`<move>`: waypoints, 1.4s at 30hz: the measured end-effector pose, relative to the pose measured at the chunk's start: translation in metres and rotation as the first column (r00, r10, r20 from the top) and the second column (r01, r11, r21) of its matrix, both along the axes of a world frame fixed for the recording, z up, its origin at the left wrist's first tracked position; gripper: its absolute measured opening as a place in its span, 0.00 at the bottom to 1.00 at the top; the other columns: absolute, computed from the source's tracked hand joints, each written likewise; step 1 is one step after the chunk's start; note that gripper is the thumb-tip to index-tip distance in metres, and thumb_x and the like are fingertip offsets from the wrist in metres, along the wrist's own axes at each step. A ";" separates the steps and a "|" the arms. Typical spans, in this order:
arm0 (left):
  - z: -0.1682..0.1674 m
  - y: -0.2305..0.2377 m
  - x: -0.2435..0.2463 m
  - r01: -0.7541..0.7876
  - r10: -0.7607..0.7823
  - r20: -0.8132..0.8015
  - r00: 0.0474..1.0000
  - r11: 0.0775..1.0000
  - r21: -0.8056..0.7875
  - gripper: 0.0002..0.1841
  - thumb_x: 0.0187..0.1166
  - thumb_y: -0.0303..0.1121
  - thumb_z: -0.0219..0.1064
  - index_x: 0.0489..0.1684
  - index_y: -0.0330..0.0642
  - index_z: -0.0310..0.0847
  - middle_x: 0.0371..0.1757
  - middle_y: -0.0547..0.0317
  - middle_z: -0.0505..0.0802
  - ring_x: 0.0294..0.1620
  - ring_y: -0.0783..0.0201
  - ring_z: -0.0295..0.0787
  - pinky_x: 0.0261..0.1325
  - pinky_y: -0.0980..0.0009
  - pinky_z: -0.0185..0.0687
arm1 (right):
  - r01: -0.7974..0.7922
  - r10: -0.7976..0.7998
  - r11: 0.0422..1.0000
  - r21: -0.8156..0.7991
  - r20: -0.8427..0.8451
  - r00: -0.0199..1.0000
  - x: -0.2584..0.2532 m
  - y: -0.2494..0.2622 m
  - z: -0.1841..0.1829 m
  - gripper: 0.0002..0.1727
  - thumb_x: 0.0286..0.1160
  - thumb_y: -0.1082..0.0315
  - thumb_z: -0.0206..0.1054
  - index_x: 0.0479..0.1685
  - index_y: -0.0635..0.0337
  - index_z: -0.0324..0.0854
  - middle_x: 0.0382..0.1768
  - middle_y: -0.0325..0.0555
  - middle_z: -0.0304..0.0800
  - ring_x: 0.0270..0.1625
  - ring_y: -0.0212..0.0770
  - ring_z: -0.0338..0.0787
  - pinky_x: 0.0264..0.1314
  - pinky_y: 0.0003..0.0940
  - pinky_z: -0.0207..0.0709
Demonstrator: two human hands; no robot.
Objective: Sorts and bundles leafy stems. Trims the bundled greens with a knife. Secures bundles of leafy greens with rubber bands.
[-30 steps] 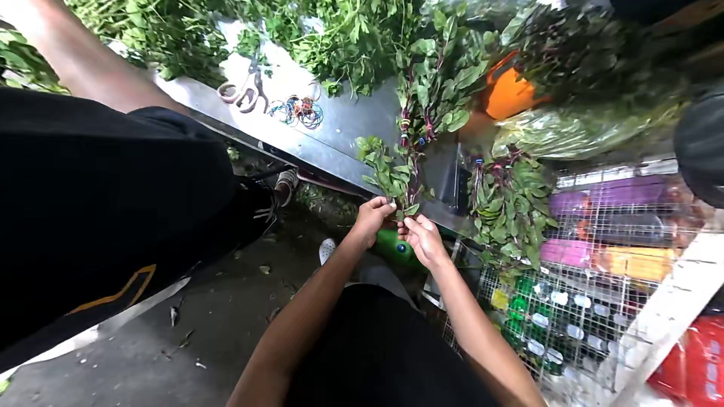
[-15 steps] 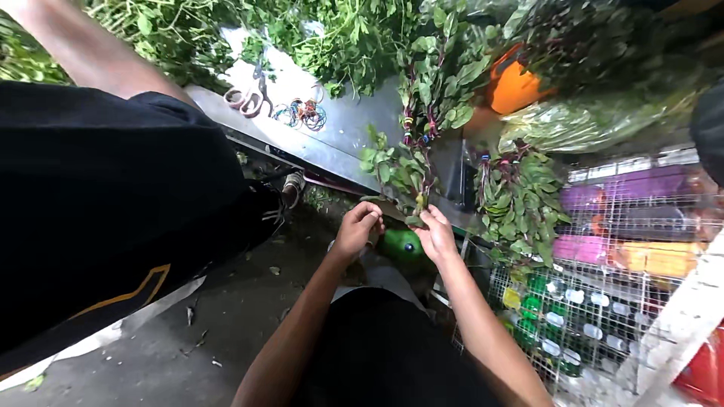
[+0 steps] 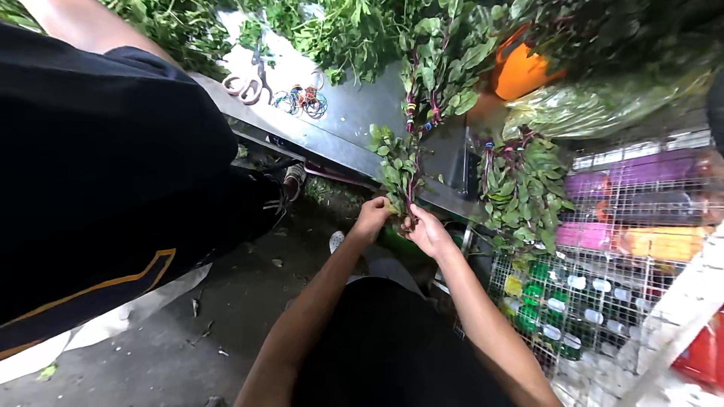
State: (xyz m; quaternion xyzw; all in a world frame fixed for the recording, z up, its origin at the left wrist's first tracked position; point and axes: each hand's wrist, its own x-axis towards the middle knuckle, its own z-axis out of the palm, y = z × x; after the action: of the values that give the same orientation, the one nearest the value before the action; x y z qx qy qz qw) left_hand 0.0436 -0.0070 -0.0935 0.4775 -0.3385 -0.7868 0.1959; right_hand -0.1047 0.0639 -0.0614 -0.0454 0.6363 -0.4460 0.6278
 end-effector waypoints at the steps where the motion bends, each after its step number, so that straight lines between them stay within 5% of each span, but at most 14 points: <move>1: 0.000 0.000 0.005 0.001 0.000 0.020 1.000 0.999 -0.044 0.04 0.83 0.22 0.63 0.46 0.33 0.82 0.37 0.52 0.89 0.34 0.64 0.87 0.44 0.66 0.87 | 0.017 -0.017 1.000 -0.010 -0.016 1.000 -0.001 -0.001 0.002 0.16 0.95 0.60 0.50 0.58 0.64 0.78 0.28 0.42 0.82 0.32 0.39 0.87 0.48 0.40 0.87; 5: -0.011 -0.002 0.026 -0.016 0.031 0.093 0.995 0.988 -0.150 0.05 0.84 0.28 0.65 0.43 0.34 0.81 0.37 0.52 0.89 0.35 0.63 0.87 0.46 0.62 0.88 | 0.103 -0.115 0.975 -0.197 -0.050 0.992 -0.013 0.004 0.011 0.15 0.95 0.65 0.47 0.60 0.65 0.77 0.37 0.45 0.86 0.40 0.41 0.90 0.53 0.41 0.88; 9: -0.004 -0.003 0.041 -0.101 0.105 0.043 0.994 0.992 -0.073 0.03 0.82 0.23 0.63 0.43 0.35 0.82 0.38 0.54 0.89 0.36 0.64 0.87 0.46 0.64 0.87 | 0.040 -0.108 0.956 -0.289 -0.224 0.969 -0.034 0.007 0.020 0.15 0.92 0.68 0.47 0.55 0.65 0.78 0.28 0.40 0.86 0.32 0.37 0.90 0.47 0.38 0.89; 12: 0.007 0.001 0.047 -0.125 0.123 -0.042 0.992 0.991 -0.048 0.07 0.82 0.22 0.63 0.52 0.34 0.84 0.43 0.53 0.91 0.40 0.63 0.90 0.49 0.63 0.89 | -0.136 0.040 0.983 -0.126 -0.569 0.821 -0.061 -0.010 0.011 0.14 0.89 0.67 0.59 0.58 0.69 0.81 0.31 0.44 0.87 0.32 0.36 0.89 0.44 0.34 0.88; 15: 0.020 0.003 0.046 -0.112 0.110 -0.114 0.987 0.994 -0.012 0.07 0.84 0.22 0.62 0.53 0.33 0.83 0.43 0.52 0.91 0.41 0.62 0.89 0.51 0.63 0.88 | -0.253 0.240 0.962 0.103 -0.760 0.604 -0.083 -0.030 0.000 0.20 0.89 0.59 0.62 0.66 0.65 0.81 0.43 0.55 0.90 0.40 0.45 0.91 0.50 0.45 0.86; 21: 0.045 0.002 0.041 -0.119 0.169 -0.308 0.936 0.977 0.175 0.09 0.86 0.23 0.56 0.56 0.36 0.79 0.36 0.53 0.90 0.36 0.61 0.89 0.47 0.63 0.89 | -0.223 0.271 0.955 0.196 -0.883 0.382 -0.082 -0.045 -0.009 0.21 0.91 0.56 0.57 0.66 0.64 0.84 0.49 0.65 0.91 0.52 0.64 0.91 0.60 0.67 0.78; 25: 0.058 0.001 0.041 -0.129 0.174 -0.298 0.939 0.978 0.165 0.08 0.87 0.25 0.57 0.56 0.38 0.77 0.38 0.51 0.91 0.38 0.60 0.91 0.47 0.62 0.90 | -0.185 0.348 0.934 0.306 -0.897 0.272 -0.078 -0.050 -0.003 0.23 0.90 0.54 0.56 0.61 0.64 0.87 0.57 0.66 0.90 0.66 0.66 0.86 0.72 0.66 0.73; 28: 0.056 -0.001 0.039 -0.166 0.202 -0.296 0.934 0.976 0.143 0.08 0.86 0.24 0.59 0.57 0.38 0.79 0.38 0.51 0.92 0.37 0.60 0.91 0.46 0.63 0.90 | -0.186 0.360 0.928 0.322 -0.903 0.233 -0.077 -0.043 -0.001 0.24 0.88 0.54 0.59 0.62 0.67 0.87 0.66 0.69 0.81 0.69 0.67 0.81 0.71 0.65 0.73; 31: 0.058 -0.003 0.035 -0.212 0.238 -0.244 0.940 0.969 0.130 0.07 0.86 0.25 0.61 0.55 0.37 0.80 0.38 0.52 0.92 0.36 0.61 0.91 0.46 0.63 0.91 | -0.192 0.376 0.922 0.335 -0.893 0.248 -0.068 -0.034 0.014 0.28 0.85 0.56 0.62 0.78 0.65 0.75 0.80 0.69 0.68 0.76 0.71 0.75 0.73 0.70 0.70; 34: 0.055 -0.004 0.033 -0.239 0.251 -0.185 0.950 0.967 0.082 0.07 0.85 0.26 0.64 0.55 0.39 0.81 0.38 0.55 0.92 0.36 0.64 0.90 0.44 0.66 0.91 | -0.269 0.401 0.906 0.328 -0.870 0.288 -0.051 -0.020 0.041 0.28 0.85 0.59 0.61 0.81 0.59 0.73 0.86 0.63 0.63 0.80 0.67 0.72 0.75 0.70 0.70; 38: 0.053 -0.004 0.031 -0.234 0.230 -0.095 0.968 0.972 -0.026 0.09 0.83 0.29 0.68 0.55 0.40 0.83 0.40 0.58 0.93 0.37 0.65 0.91 0.46 0.66 0.90 | -0.502 0.433 0.861 0.087 -0.645 0.630 -0.009 0.001 0.074 0.23 0.89 0.57 0.57 0.74 0.61 0.79 0.69 0.54 0.86 0.68 0.48 0.88 0.73 0.51 0.81; 42: 0.051 -0.002 0.028 -0.206 0.201 -0.047 0.978 0.968 -0.141 0.09 0.82 0.31 0.70 0.55 0.42 0.84 0.40 0.60 0.93 0.36 0.68 0.90 0.43 0.67 0.90 | -0.440 0.388 0.894 -0.085 -0.348 0.854 0.030 0.005 0.064 0.19 0.88 0.63 0.59 0.67 0.68 0.81 0.48 0.51 0.94 0.45 0.40 0.94 0.53 0.36 0.89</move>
State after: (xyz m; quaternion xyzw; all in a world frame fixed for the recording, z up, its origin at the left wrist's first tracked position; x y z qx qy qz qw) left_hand 0.0713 -0.0094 -0.0421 0.4813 -0.3409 -0.7435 0.3152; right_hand -0.0748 0.0689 0.0027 -0.3044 0.6668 -0.3366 0.5911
